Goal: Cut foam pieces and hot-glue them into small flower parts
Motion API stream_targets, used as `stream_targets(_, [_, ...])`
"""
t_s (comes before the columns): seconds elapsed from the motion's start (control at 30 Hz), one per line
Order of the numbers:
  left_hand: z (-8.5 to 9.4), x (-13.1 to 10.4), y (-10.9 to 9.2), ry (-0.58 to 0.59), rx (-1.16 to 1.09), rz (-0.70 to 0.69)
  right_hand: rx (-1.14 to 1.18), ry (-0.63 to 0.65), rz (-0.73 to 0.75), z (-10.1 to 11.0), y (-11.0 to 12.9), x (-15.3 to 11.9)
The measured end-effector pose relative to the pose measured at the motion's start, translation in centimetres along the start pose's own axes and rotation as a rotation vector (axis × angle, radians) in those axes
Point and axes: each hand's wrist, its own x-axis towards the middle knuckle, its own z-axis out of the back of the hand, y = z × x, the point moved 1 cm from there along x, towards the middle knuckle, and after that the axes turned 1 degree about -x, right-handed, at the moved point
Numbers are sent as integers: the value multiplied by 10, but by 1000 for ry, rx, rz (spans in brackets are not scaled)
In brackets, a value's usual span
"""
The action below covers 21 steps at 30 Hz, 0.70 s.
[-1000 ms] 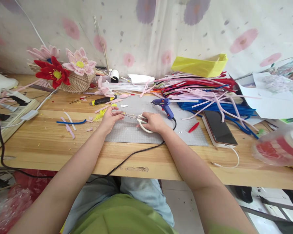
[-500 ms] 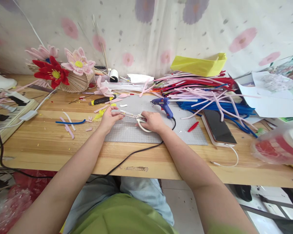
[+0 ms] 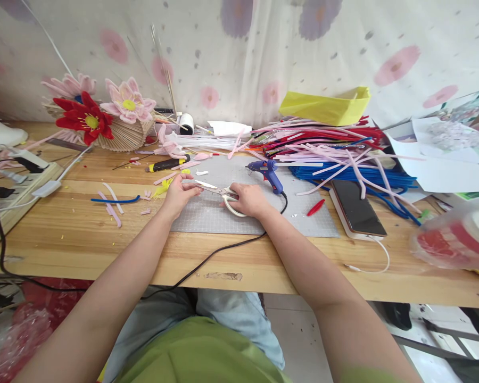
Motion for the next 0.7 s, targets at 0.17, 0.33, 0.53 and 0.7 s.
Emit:
stream_targets(0.17, [0,-1,-1,9,-13,12,1,7,8,1,0,1])
stream_targets(0.33, [0,-2,-3,9,-24,25,2,12,16,-1,-2,1])
stream_targets(0.53, [-1,0,-1,11,-68,46,22,-13,-71,-2,-4,3])
stream_targets(0.7, [-2,-3,-3,26,-160,108,-28,-49,-230,0,-7,4])
